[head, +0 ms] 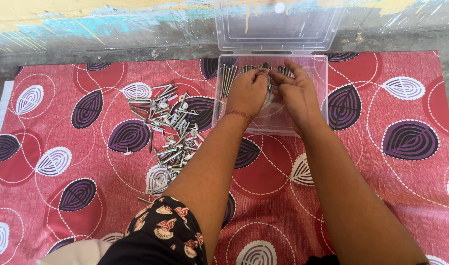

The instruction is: The person sorts screws and wall plugs by hand, picking them from a pile on a cloth and placing them into the compartments of a plastic container.

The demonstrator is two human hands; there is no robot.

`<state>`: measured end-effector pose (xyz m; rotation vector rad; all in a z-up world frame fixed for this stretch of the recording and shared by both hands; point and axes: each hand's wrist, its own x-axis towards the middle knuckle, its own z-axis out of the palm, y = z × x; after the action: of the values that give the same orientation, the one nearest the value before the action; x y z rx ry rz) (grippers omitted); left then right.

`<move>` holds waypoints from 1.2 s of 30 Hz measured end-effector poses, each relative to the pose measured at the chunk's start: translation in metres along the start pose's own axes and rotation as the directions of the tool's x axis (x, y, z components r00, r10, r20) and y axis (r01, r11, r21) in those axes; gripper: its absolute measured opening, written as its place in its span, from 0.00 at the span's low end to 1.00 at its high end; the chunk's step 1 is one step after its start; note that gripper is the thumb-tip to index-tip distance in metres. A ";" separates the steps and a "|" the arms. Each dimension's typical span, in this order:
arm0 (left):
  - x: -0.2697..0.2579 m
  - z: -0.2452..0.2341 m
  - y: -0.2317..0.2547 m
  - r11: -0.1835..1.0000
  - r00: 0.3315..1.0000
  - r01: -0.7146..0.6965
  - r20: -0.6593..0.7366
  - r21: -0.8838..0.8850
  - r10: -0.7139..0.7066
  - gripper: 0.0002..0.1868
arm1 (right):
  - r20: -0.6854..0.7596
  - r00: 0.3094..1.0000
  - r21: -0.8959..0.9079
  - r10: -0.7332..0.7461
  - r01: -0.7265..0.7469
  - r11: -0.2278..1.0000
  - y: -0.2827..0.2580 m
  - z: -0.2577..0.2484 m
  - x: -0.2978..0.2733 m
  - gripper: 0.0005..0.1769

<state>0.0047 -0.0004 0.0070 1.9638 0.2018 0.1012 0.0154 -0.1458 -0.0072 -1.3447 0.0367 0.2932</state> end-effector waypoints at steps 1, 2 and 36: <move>0.001 0.000 0.000 1.000 1.000 0.002 0.002 -0.012 -0.002 0.20 | 0.009 1.000 0.016 -0.015 0.015 1.000 0.000 0.000 0.000 0.43; 0.002 0.000 0.000 1.000 1.000 0.004 0.004 -0.025 -0.003 0.20 | 0.017 0.999 0.032 -0.030 0.030 0.999 -0.001 0.001 0.000 0.43; -0.192 -0.235 -0.068 0.863 0.928 0.364 0.057 -0.350 -0.368 0.24 | 0.033 0.995 0.014 0.094 -0.094 0.995 0.055 0.178 -0.177 0.41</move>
<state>-0.2288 0.2019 0.0406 1.5337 0.5264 -0.0964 -0.1924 0.0029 0.0154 -1.3242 0.0749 0.3937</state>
